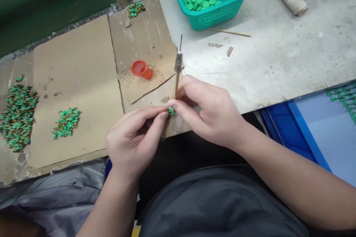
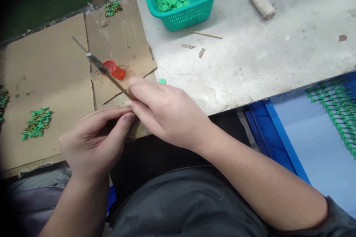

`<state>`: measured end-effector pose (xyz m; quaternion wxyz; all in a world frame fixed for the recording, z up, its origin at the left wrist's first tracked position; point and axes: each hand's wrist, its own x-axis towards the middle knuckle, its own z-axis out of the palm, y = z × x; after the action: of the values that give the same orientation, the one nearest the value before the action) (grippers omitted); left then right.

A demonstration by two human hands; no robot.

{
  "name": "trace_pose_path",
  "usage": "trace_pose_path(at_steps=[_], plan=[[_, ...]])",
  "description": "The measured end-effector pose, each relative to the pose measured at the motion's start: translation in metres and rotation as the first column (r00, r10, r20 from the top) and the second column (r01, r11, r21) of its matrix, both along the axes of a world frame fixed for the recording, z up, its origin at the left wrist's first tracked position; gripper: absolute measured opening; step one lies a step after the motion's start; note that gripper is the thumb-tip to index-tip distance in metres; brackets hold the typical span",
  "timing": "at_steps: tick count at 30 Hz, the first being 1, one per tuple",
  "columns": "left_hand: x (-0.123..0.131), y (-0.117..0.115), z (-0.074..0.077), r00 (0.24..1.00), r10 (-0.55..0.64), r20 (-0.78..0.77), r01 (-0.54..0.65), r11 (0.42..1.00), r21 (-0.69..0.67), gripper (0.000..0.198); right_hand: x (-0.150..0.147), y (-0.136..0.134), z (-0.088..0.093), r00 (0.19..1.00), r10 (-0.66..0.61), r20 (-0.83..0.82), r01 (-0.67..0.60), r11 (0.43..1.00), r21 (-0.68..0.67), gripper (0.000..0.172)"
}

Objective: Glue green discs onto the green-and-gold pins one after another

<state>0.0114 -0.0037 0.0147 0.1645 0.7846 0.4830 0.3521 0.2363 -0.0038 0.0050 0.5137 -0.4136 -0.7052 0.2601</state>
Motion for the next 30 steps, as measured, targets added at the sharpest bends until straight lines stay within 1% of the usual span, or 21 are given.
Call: trace_pose_path(at_steps=[4,7,12,15,19,25,30], plan=[[0.000,0.000,0.001,1.000,-0.014,-0.001,0.014,1.000,0.007,0.016,0.000,-0.002,0.001,0.996,0.028,0.086,-0.025,0.999,-0.028,0.018],[0.000,0.000,0.001,1.000,-0.027,0.004,0.027,1.000,0.010,0.017,0.000,-0.003,0.000,0.995,0.038,0.092,-0.039,0.999,0.011,0.018],[-0.001,0.001,0.000,0.999,-0.045,0.011,0.045,0.999,0.007,0.015,-0.003,-0.002,-0.003,0.995,0.035,0.096,-0.041,0.997,0.060,0.014],[-0.001,0.001,0.000,0.999,-0.051,0.016,0.051,0.998,0.020,0.013,-0.004,-0.003,-0.003,0.994,0.025,0.111,-0.033,0.997,0.075,0.017],[-0.001,0.001,0.001,0.998,-0.054,0.016,0.053,0.999,0.009,0.012,-0.005,-0.003,0.001,0.990,0.019,0.142,-0.030,0.997,0.072,0.020],[-0.003,0.002,0.001,0.998,-0.053,0.035,0.053,0.999,-0.004,0.012,-0.009,-0.005,0.011,0.980,0.020,0.197,-0.028,0.999,0.036,0.022],[-0.004,0.002,0.001,0.998,-0.051,0.042,0.051,0.999,-0.018,0.013,-0.013,-0.007,0.016,0.977,0.018,0.211,-0.023,1.000,0.018,0.023]])
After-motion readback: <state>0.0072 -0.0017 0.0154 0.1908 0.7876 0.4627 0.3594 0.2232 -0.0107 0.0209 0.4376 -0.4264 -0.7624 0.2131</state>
